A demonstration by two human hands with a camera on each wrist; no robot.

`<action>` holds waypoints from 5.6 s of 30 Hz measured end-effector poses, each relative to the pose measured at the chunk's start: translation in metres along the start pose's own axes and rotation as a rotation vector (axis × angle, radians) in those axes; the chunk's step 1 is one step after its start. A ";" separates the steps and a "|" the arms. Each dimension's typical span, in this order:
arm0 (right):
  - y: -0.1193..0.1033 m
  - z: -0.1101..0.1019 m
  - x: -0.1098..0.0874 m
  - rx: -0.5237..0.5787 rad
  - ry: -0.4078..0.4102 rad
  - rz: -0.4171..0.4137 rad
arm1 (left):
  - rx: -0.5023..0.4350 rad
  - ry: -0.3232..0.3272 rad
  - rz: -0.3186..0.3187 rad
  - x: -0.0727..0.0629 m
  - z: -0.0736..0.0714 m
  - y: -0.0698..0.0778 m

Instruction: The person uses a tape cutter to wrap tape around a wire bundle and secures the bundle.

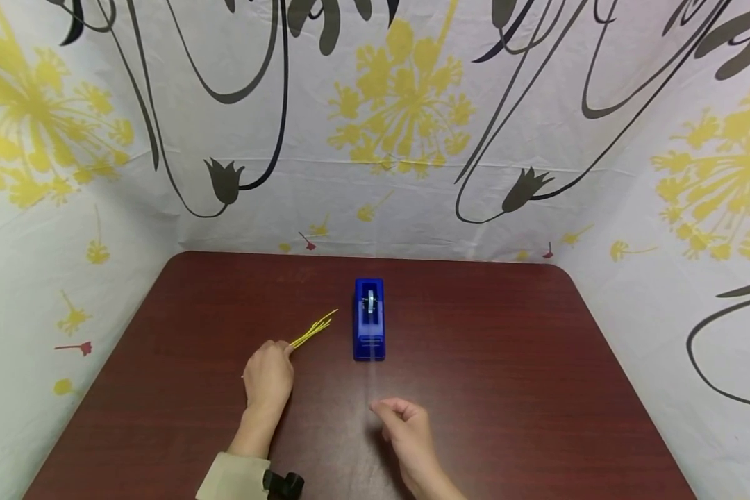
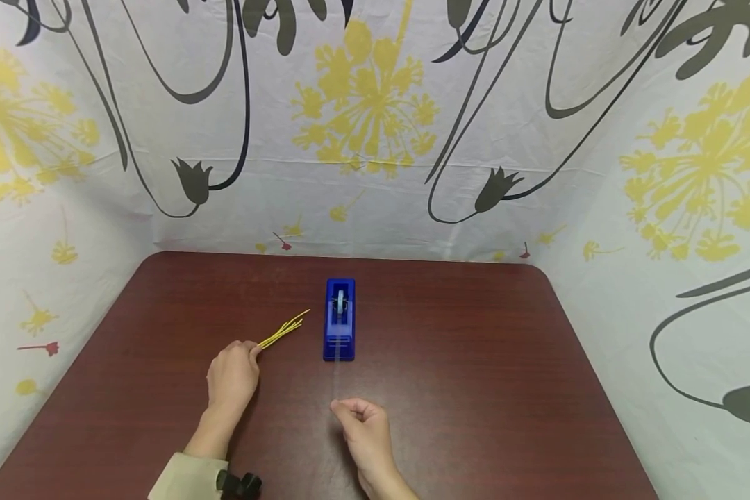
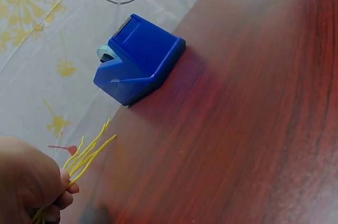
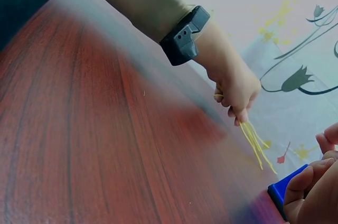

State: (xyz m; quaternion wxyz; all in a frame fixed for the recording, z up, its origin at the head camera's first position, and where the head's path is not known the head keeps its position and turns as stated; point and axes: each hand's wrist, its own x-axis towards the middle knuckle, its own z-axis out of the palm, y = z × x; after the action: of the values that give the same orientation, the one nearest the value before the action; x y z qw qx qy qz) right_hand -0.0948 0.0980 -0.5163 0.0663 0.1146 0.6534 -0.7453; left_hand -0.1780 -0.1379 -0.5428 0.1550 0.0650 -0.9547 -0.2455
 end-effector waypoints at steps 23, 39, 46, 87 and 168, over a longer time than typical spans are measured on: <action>0.000 0.001 0.001 -0.001 -0.001 0.009 | -0.015 -0.081 -0.040 -0.007 -0.024 0.006; -0.001 0.001 -0.001 0.003 0.000 -0.013 | -0.059 -0.105 -0.038 -0.012 -0.033 0.007; -0.001 0.001 -0.001 0.000 -0.002 -0.017 | -0.069 -0.100 -0.042 -0.012 -0.033 0.005; 0.000 0.001 -0.002 -0.006 0.012 0.009 | -0.150 -0.241 -0.036 -0.025 -0.047 0.002; 0.003 0.004 -0.003 -0.025 0.007 0.009 | -0.264 -0.458 0.121 -0.028 -0.050 -0.003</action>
State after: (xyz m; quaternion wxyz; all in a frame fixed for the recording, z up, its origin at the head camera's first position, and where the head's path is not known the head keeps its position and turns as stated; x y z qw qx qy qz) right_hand -0.0916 0.0939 -0.5177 0.0687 0.1193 0.6626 -0.7362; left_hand -0.1355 -0.1573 -0.5101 -0.0435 -0.0704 -0.9267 -0.3665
